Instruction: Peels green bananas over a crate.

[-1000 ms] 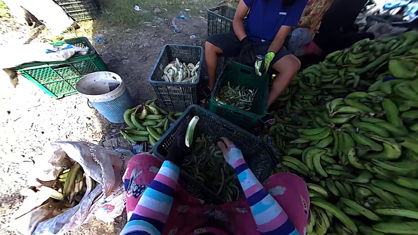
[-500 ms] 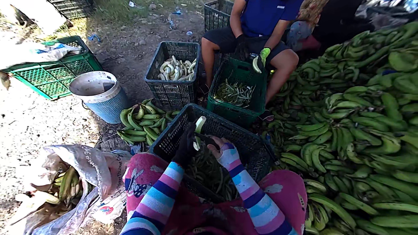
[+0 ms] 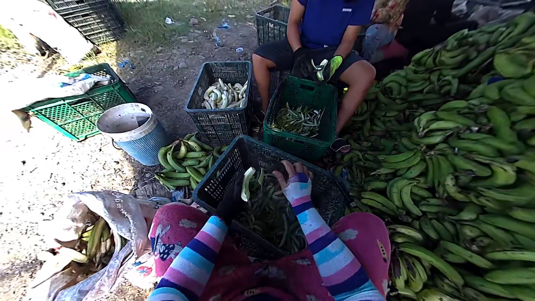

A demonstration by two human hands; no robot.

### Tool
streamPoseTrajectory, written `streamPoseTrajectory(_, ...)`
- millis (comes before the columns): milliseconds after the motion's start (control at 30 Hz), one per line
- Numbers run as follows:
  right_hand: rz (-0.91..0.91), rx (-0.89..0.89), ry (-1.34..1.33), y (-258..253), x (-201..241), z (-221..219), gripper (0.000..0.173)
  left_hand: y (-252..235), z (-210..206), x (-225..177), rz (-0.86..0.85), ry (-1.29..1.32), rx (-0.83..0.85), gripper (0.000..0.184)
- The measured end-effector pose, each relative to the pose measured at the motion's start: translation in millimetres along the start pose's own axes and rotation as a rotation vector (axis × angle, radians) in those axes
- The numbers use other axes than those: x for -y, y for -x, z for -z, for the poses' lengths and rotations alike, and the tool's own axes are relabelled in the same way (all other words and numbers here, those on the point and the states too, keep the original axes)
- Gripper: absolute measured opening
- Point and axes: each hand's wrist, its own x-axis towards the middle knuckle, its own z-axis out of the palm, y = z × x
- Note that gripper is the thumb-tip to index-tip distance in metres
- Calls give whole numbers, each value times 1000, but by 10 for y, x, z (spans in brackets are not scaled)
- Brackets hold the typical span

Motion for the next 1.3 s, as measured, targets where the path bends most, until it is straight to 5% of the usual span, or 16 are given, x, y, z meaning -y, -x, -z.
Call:
streamPoseTrajectory(133, -221, 374, 68, -129, -89, 230, 60, 96, -41, 273, 12, -16, 286, 52)
streamPoseTrajectory(300, -283, 221, -74, -238, -210, 707, 53, 70, -37, 272, -300, -377, 872, 47)
streamPoseTrajectory(367, -306, 227, -108, -241, -292, 954, 52, -83, 124, 169, -86, -334, 944, 34)
streamPoseTrajectory(433, -324, 257, -119, -208, -372, 1227, 53, -327, 465, 16, 142, -257, 762, 37)
streamPoseTrajectory(533, -294, 135, -198, -115, -571, 1497, 53, -838, 1094, -125, 3, -176, 185, 30)
streamPoseTrajectory(633, -294, 14, -309, 39, -630, 1770, 45, -1255, 1396, -384, 69, 426, -544, 54)
streamPoseTrajectory(700, -339, 24, -350, 31, -656, 1913, 45, -1367, 1266, -512, 19, 669, -652, 61)
streamPoseTrajectory(767, -323, 2, -360, -21, -916, 1819, 49, -1278, 789, -469, 101, 600, -415, 53)
streamPoseTrajectory(900, -290, 97, -372, -76, -1105, 1697, 51, -914, -450, -278, 288, 214, 377, 43)
streamPoseTrajectory(1033, -302, 251, -322, -112, -1135, 1663, 53, -704, -1590, -27, 72, -314, 951, 34)
streamPoseTrajectory(1167, -325, 243, -384, -71, -1128, 1632, 46, -598, -2287, 227, -54, -625, 1080, 35)
streamPoseTrajectory(1300, -329, 275, -421, -144, -1206, 1609, 47, -548, -2513, 422, -58, -672, 960, 37)
